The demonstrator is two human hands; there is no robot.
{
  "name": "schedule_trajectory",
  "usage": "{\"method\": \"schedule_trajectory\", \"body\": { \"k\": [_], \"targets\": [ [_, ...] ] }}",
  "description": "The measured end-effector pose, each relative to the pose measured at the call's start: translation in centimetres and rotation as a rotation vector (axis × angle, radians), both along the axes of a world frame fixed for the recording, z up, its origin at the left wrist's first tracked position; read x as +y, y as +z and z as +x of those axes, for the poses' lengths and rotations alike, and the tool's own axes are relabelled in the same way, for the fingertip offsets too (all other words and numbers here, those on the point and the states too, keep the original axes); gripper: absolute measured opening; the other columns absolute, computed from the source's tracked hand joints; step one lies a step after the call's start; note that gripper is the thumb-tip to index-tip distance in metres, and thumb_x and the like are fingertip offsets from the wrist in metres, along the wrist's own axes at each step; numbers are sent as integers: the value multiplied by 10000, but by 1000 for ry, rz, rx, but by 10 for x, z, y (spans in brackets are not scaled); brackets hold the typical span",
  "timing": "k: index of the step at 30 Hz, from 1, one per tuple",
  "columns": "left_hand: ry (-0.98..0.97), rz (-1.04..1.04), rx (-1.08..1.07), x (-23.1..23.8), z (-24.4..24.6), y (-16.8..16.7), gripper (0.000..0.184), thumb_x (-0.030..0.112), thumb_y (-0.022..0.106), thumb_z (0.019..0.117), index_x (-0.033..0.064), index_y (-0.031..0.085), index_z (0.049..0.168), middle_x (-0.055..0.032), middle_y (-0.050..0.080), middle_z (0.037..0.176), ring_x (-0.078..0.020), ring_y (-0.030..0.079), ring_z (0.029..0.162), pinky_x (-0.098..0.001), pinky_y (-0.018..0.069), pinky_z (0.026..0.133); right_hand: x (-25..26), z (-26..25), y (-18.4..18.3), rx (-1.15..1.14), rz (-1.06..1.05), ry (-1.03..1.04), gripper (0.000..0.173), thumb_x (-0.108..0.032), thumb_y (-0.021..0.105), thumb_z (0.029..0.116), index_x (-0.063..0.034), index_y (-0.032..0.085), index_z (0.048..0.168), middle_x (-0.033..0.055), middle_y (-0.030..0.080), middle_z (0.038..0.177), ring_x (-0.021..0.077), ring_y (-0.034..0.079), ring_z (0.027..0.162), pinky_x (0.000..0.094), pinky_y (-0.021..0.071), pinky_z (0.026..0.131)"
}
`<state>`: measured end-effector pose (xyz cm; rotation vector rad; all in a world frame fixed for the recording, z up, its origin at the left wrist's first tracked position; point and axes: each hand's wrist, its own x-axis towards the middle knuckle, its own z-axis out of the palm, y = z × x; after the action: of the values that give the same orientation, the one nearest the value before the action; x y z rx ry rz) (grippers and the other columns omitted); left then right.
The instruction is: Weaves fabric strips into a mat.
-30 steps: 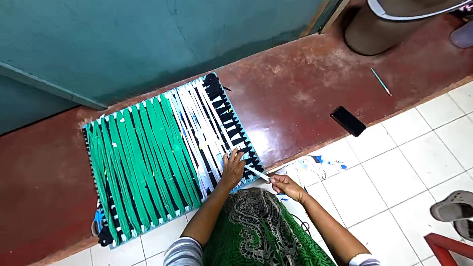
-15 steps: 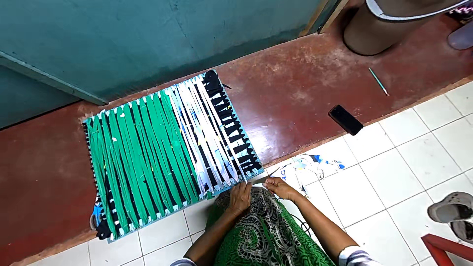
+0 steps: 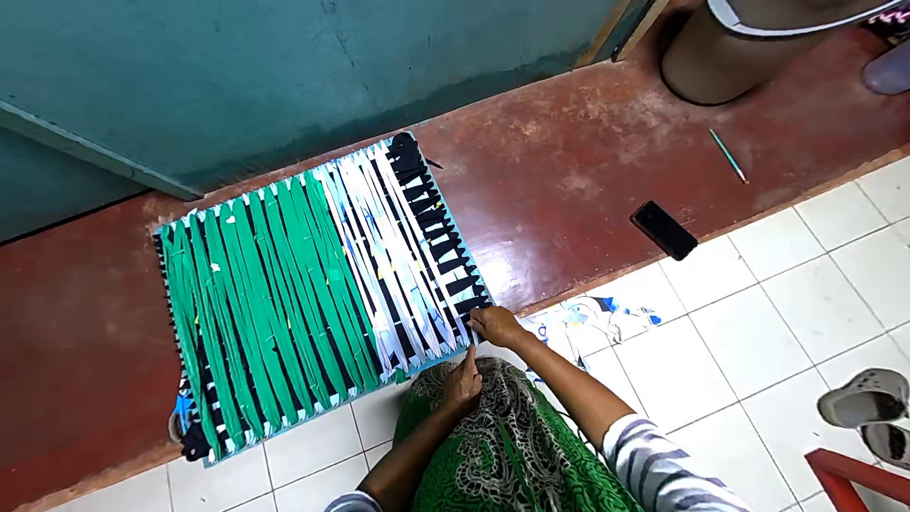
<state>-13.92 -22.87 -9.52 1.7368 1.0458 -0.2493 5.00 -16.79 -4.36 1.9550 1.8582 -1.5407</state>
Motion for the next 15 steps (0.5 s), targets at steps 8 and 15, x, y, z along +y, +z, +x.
{"method": "schedule_trajectory", "body": {
  "k": [8,15],
  "targets": [
    [-157,450,-197,-10,-12,-9,509,61,562,974,-119,488,1444,-267,726,1076,-439,737,918,-551,587,802,19,-5,6,-139,-70,-162,401,-281,429,1106,40,624,1247,287,664,1214,442,620,1208,600,459,1011],
    [324,376,-377,41,27,36,407,-33,574,900,-117,619,1296,-294,641,1246,-322,691,918,-430,573,837,30,27,10,68,-57,-244,296,-211,598,1032,68,664,1107,281,670,1094,422,642,1078,606,475,959]
  ]
}}
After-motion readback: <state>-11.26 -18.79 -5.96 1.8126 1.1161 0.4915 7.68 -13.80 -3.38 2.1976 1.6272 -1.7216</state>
